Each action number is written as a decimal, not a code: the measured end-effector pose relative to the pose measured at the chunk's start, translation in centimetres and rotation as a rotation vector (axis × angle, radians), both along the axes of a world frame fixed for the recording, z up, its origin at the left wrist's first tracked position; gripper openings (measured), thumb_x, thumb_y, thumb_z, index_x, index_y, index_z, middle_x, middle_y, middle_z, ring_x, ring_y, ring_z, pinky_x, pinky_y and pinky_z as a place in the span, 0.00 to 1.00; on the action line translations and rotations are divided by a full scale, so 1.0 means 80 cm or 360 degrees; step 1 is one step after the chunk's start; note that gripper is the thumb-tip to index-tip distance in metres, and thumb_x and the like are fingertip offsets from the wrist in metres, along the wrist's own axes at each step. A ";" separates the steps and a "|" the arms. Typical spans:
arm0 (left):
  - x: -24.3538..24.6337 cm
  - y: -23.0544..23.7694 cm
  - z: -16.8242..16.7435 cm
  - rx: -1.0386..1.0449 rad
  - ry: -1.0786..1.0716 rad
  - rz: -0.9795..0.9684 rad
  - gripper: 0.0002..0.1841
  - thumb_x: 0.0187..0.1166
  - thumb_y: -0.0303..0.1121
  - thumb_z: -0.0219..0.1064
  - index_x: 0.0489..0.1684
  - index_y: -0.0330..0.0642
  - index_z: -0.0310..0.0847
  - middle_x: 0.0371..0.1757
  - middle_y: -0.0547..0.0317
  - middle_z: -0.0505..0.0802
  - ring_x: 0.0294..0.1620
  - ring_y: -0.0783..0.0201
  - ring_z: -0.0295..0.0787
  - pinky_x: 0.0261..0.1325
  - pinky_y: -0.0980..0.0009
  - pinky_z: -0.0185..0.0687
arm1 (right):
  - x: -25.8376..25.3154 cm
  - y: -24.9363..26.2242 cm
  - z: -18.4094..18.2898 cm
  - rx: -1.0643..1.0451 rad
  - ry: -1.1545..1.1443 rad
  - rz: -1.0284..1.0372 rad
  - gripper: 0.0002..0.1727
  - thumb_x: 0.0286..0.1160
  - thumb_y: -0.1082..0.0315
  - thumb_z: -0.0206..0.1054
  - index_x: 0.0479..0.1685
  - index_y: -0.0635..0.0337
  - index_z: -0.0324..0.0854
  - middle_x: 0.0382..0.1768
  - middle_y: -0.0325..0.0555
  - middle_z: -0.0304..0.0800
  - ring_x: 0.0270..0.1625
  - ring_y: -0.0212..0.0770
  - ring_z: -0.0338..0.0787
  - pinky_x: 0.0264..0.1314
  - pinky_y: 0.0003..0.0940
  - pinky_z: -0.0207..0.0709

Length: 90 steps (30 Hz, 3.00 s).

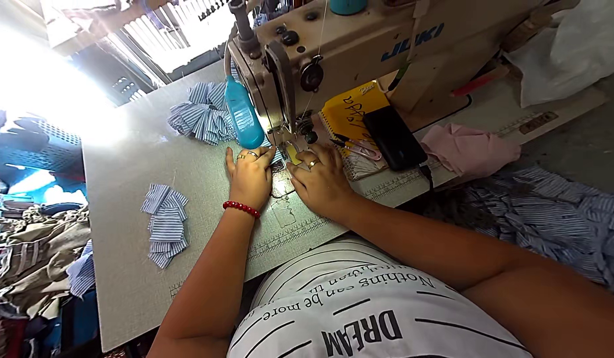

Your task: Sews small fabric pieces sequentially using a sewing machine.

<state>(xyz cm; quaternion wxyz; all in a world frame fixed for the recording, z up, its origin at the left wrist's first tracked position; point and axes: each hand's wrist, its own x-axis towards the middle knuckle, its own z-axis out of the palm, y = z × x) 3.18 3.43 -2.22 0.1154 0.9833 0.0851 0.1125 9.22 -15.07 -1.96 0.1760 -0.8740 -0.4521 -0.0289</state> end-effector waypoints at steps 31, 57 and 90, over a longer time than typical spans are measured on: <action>-0.214 0.039 0.062 -0.0250 -0.0423 0.1016 0.14 0.85 0.26 0.64 0.64 0.35 0.88 0.57 0.39 0.94 0.58 0.48 0.92 0.66 0.52 0.84 | 0.003 -0.006 -0.005 0.0508 0.0057 0.0203 0.16 0.79 0.63 0.61 0.51 0.58 0.93 0.58 0.59 0.90 0.73 0.67 0.79 0.74 0.68 0.67; -0.106 -0.079 0.070 -0.1997 -0.0557 0.0390 0.05 0.79 0.24 0.71 0.47 0.41 0.86 0.39 0.63 0.92 0.37 0.70 0.91 0.44 0.72 0.91 | -0.034 -0.023 0.050 0.0902 0.1382 0.0281 0.03 0.83 0.70 0.65 0.47 0.59 0.79 0.35 0.40 0.86 0.31 0.27 0.84 0.36 0.23 0.81; -0.038 -0.040 0.000 -0.0012 -0.0159 -0.0116 0.17 0.81 0.25 0.61 0.61 0.46 0.92 0.61 0.51 0.93 0.62 0.47 0.88 0.65 0.44 0.76 | 0.000 -0.023 0.001 0.0132 0.0103 0.0069 0.21 0.86 0.54 0.58 0.68 0.47 0.89 0.71 0.51 0.86 0.82 0.63 0.73 0.80 0.71 0.58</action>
